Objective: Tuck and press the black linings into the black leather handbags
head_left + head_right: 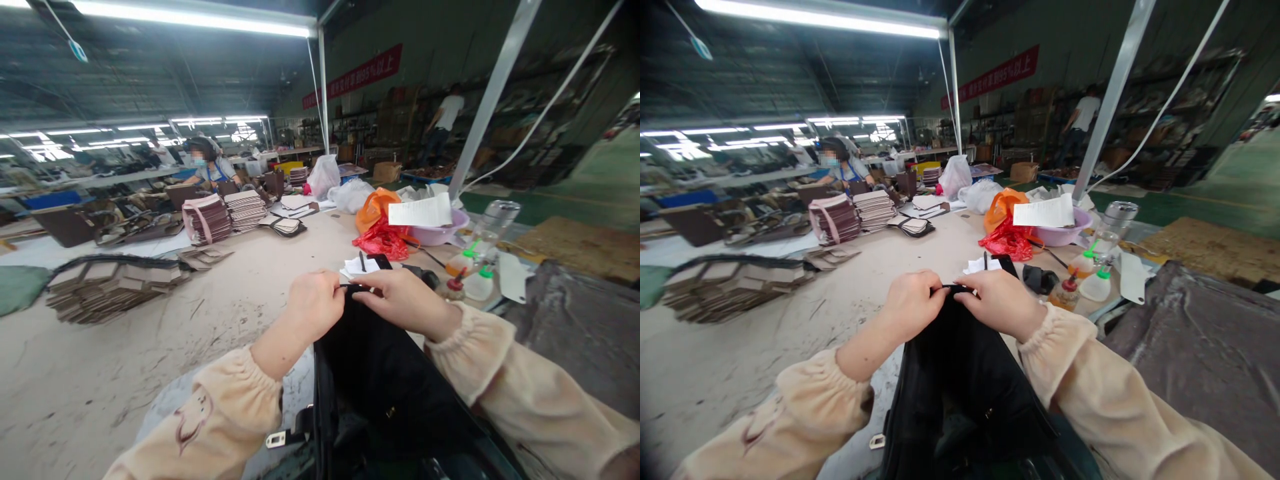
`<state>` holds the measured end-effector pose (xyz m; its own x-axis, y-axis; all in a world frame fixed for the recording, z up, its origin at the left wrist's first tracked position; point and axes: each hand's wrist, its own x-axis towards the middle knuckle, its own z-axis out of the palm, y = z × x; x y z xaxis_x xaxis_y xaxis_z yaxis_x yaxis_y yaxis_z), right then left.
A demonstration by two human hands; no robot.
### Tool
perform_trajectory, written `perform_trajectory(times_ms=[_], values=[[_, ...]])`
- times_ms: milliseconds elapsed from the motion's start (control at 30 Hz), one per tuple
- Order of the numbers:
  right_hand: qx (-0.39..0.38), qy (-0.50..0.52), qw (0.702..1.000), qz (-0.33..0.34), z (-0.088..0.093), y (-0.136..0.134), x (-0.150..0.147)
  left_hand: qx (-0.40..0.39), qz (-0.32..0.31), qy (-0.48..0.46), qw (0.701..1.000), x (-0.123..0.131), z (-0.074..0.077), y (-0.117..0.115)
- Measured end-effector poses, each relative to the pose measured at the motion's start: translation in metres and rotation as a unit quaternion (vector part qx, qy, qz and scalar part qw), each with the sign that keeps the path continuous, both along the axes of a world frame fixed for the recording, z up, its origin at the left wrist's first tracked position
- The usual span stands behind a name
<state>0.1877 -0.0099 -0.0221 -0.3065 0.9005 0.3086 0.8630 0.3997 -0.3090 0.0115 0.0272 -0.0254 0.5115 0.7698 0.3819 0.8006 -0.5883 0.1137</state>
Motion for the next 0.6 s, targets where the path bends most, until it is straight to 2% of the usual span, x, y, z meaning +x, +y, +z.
perform_trajectory(times_ms=[133,367,600], values=[[0.002,-0.055,0.998,-0.037,0.004,0.006,-0.010,-0.010,0.007,-0.005,1.000,-0.003,0.000,0.001],[-0.011,-0.041,0.998,-0.054,-0.001,0.009,-0.010,-0.090,-0.019,-0.081,0.992,-0.013,0.000,0.002],[-0.005,-0.059,0.996,-0.065,0.002,0.007,-0.012,-0.105,-0.009,-0.111,0.988,-0.016,-0.001,0.001]])
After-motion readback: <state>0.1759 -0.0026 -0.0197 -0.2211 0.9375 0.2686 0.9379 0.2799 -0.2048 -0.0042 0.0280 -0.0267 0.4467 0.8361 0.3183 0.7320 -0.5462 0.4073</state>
